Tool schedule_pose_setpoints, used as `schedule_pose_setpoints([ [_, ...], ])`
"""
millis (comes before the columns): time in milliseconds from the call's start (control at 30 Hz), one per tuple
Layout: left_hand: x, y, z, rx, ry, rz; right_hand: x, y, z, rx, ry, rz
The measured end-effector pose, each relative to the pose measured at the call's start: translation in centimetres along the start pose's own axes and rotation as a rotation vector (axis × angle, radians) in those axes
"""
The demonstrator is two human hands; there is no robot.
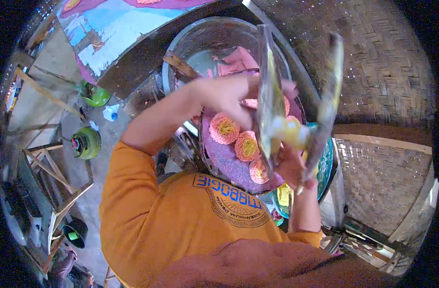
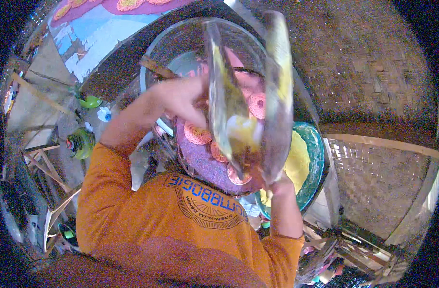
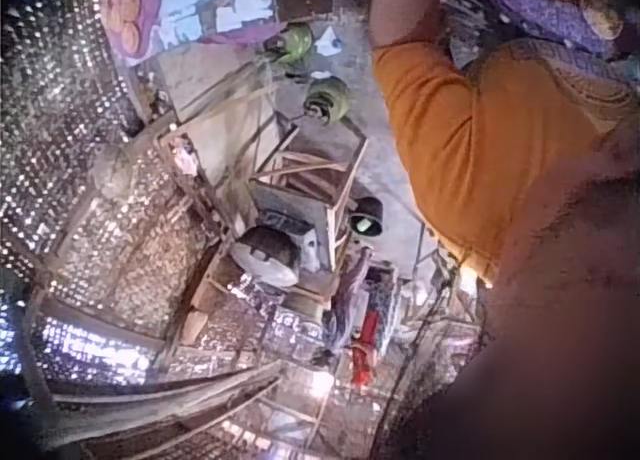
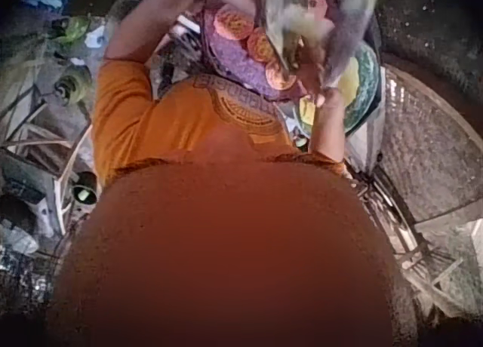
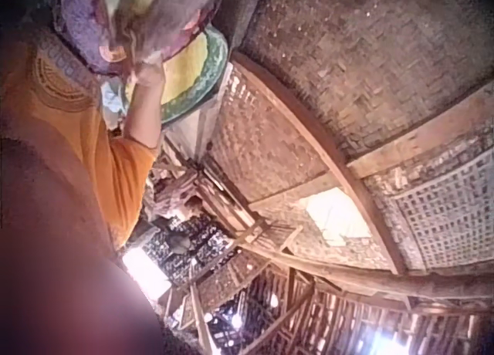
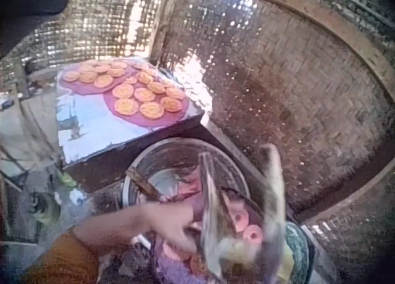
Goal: The person puts yellow batter into a circular mold using a spoon and transfers the formed rounds onto a large tray. They repeat the process with pink batter, arranging the colorful snack rounds on the tray.
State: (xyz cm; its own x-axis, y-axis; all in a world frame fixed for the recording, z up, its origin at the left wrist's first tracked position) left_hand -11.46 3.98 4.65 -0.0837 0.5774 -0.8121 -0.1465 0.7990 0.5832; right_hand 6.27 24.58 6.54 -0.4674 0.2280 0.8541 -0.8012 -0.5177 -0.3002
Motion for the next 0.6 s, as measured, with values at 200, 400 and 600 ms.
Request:
schedule_pose_setpoints([
  [200,-6.8,4.5,1.3,0.184,-0.842,0.437,-0.4,-1.7,-1.2,0.105,0.19,0.075],
  [400,-4.6,5.1,0.8,0.125,-0.508,0.391,0.3,-2.8,-1.6,0.174,0.238,0.074],
  [600,1.6,2.3,-3.1,-0.227,-0.879,0.301,0.0,-1.6,-2.7,0.047,0.144,0.127],
])
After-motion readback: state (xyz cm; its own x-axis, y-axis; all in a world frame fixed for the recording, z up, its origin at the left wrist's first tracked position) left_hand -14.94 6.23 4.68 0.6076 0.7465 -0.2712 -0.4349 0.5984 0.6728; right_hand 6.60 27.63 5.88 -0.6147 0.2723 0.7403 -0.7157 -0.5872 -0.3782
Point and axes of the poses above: each hand's wrist, its own y-axis towards the middle knuckle, its own z-axis out of the palm, x = y × z, the point moved 1 cm from there along y, towards the middle knuckle, and after that the axes turned 10 degrees about x, right-handed, at the moved point
